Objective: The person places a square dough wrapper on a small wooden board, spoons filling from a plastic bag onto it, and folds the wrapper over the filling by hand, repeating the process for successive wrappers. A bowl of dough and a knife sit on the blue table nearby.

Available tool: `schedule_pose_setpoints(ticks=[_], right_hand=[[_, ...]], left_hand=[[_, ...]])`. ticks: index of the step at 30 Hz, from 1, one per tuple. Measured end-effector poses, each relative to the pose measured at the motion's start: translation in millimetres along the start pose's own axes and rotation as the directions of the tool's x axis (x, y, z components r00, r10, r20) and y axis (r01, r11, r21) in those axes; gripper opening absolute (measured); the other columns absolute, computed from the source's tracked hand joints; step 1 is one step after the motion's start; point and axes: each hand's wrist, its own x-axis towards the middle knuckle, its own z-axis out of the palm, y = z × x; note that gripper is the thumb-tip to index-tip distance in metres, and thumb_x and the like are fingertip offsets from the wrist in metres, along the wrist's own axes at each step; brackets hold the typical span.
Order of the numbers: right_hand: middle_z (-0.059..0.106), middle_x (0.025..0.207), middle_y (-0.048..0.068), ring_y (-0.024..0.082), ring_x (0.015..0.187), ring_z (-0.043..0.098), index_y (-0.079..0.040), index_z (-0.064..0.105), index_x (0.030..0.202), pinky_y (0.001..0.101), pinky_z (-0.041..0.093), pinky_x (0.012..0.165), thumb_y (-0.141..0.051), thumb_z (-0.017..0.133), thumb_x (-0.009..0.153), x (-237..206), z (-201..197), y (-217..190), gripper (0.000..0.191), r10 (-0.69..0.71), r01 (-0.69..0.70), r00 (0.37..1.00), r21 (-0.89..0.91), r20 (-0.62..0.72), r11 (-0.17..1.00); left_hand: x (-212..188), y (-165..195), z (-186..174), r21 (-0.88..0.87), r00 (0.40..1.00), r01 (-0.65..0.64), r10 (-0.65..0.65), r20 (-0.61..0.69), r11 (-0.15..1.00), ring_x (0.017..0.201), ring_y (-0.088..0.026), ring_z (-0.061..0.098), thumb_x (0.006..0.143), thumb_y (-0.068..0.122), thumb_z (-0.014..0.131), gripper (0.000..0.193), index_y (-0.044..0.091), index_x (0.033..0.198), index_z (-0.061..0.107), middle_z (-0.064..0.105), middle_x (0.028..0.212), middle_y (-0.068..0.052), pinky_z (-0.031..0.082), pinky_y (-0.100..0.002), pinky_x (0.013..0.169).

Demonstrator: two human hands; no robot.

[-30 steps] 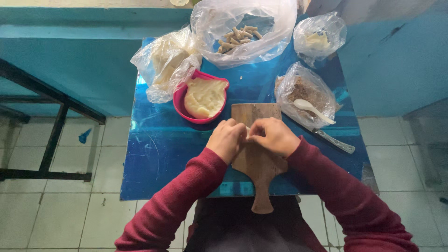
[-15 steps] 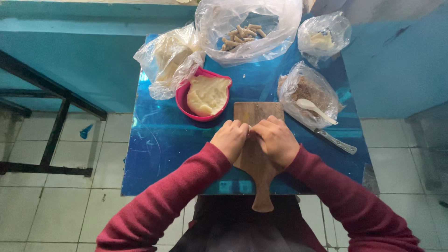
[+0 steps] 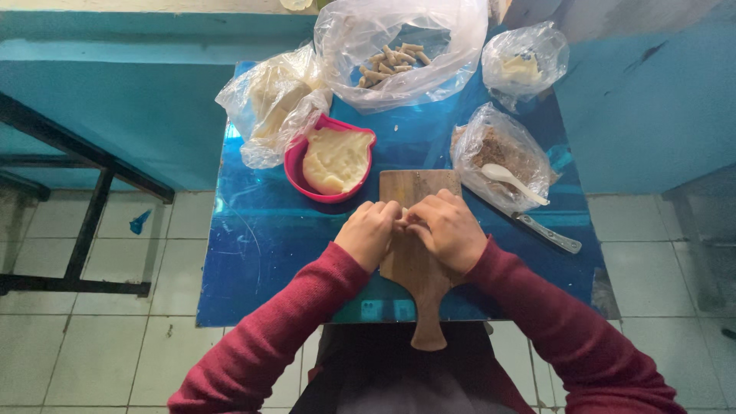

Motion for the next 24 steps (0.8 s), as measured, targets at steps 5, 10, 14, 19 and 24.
schedule_pose_setpoints(ticks=[5, 10, 14, 19, 24], right_hand=[[0.067, 0.093, 0.007, 0.031, 0.093, 0.058, -0.011, 0.071, 0.093, 0.0432, 0.046, 0.085, -0.016, 0.068, 0.087, -1, 9, 1, 0.008, 0.001, -0.002, 1.0, -0.081, -0.006, 0.997], [0.067, 0.091, 0.007, 0.031, 0.092, 0.059, -0.011, 0.071, 0.091, 0.0434, 0.045, 0.083, -0.014, 0.067, 0.086, -10, 10, 3, 0.007, 0.007, -0.005, 1.0, -0.05, 0.03, 0.999], [0.068, 0.09, 0.006, 0.031, 0.089, 0.059, -0.012, 0.073, 0.09, 0.0426, 0.047, 0.082, -0.014, 0.069, 0.083, -9, 10, 8, 0.009, 0.029, -0.028, 0.998, -0.023, 0.055, 0.999], [0.071, 0.087, 0.005, 0.03, 0.086, 0.06, -0.013, 0.074, 0.088, 0.0418, 0.048, 0.079, -0.014, 0.073, 0.08, 5, 9, 18, 0.008, 0.094, -0.103, 0.991, 0.085, 0.095, 0.991], [0.07, 0.089, 0.004, 0.029, 0.089, 0.06, -0.013, 0.072, 0.09, 0.0409, 0.048, 0.082, -0.011, 0.071, 0.084, 2, 10, 15, 0.007, 0.056, -0.058, 0.998, 0.052, 0.04, 0.997]], left_hand=[[2, -8, 4, 0.086, 0.996, -0.086, 0.084, 0.03, 0.993, 0.097, -0.034, 0.06, 0.077, 0.004, 0.068, 0.021, 0.006, 0.096, 0.059, 0.063, 0.097, -0.014, 0.051, -0.043, 0.088], [-2, -12, 12, 0.049, 0.996, -0.046, 0.042, 0.084, 0.998, 0.096, -0.035, 0.06, 0.077, 0.003, 0.068, 0.021, 0.006, 0.097, 0.061, 0.063, 0.098, -0.014, 0.05, -0.043, 0.088], [-2, -11, 11, 0.015, 0.998, -0.014, 0.013, 0.069, 1.0, 0.096, -0.036, 0.06, 0.079, 0.006, 0.068, 0.014, 0.008, 0.092, 0.063, 0.063, 0.096, -0.015, 0.05, -0.043, 0.086], [2, -14, 12, -0.055, 0.993, 0.108, -0.105, 0.061, 0.993, 0.097, -0.033, 0.062, 0.091, 0.012, 0.065, 0.002, 0.011, 0.092, 0.065, 0.064, 0.095, -0.012, 0.05, -0.044, 0.087], [-5, -11, 13, 0.032, 0.998, -0.05, 0.051, -0.029, 0.998, 0.097, -0.034, 0.058, 0.079, 0.002, 0.062, 0.017, 0.009, 0.094, 0.064, 0.061, 0.097, -0.013, 0.05, -0.042, 0.086]])
